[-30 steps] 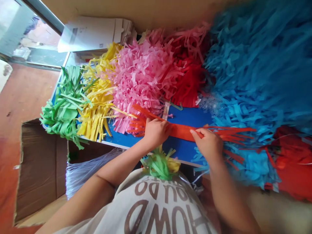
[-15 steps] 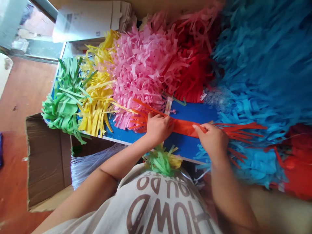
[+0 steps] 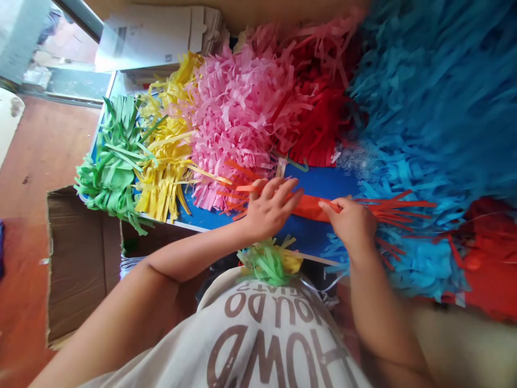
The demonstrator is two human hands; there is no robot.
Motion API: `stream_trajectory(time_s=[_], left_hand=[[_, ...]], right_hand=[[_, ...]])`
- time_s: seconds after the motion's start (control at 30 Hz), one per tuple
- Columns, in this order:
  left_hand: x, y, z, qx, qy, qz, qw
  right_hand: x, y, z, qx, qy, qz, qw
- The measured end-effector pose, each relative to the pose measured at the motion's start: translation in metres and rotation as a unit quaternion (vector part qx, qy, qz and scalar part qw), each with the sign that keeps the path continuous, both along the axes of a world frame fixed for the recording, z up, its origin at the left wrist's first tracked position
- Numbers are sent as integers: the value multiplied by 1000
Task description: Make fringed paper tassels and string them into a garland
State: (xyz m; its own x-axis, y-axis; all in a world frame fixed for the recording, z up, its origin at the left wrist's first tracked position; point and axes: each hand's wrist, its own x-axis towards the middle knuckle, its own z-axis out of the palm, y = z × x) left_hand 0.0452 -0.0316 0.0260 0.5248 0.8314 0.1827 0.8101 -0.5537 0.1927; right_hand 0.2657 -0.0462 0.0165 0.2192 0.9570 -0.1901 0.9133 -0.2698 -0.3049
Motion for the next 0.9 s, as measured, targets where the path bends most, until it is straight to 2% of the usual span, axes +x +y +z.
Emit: stream_trajectory(time_s=[0.1, 0.17, 0.23, 0.27, 0.33, 0.37, 0.43, 0.5, 0.57, 0.7, 0.83, 0.9], left_hand=[[1, 0, 4, -37, 27, -176, 983], [4, 4, 4, -59, 56, -218, 973], [6, 9, 2, -66, 68, -212, 973], [7, 11, 1, -69, 65, -208, 973], [6, 13, -1, -75, 47, -205, 975], [6, 13, -1, -79, 38, -202, 975], [5, 13, 0, -86, 30, -197, 976], [6, 13, 2, -92, 34, -187, 977], [8, 15, 4, -95, 37, -182, 978], [11, 21, 1, -65, 28, -181, 981], [11, 25, -5, -36, 30, -169, 985], [9, 25, -8, -30, 30, -159, 986]], right_hand=[[-1, 3, -1, -6, 4, -4, 1000], [2, 4, -1, -19, 1, -6, 1000], [10, 3, 4, -14, -18, -23, 999], [15, 1, 7, 12, -36, -40, 998], [22, -8, 17, 110, -77, -59, 989], [23, -13, 21, 159, -86, -29, 983], [20, -25, 27, 207, -77, 120, 968], [13, -34, 25, 201, -54, 277, 938], [9, -35, 18, 200, -49, 334, 920], [15, -23, 4, 204, -43, 328, 921], [16, -16, 8, 206, -27, 284, 936], [11, -17, 11, 205, -29, 284, 936]])
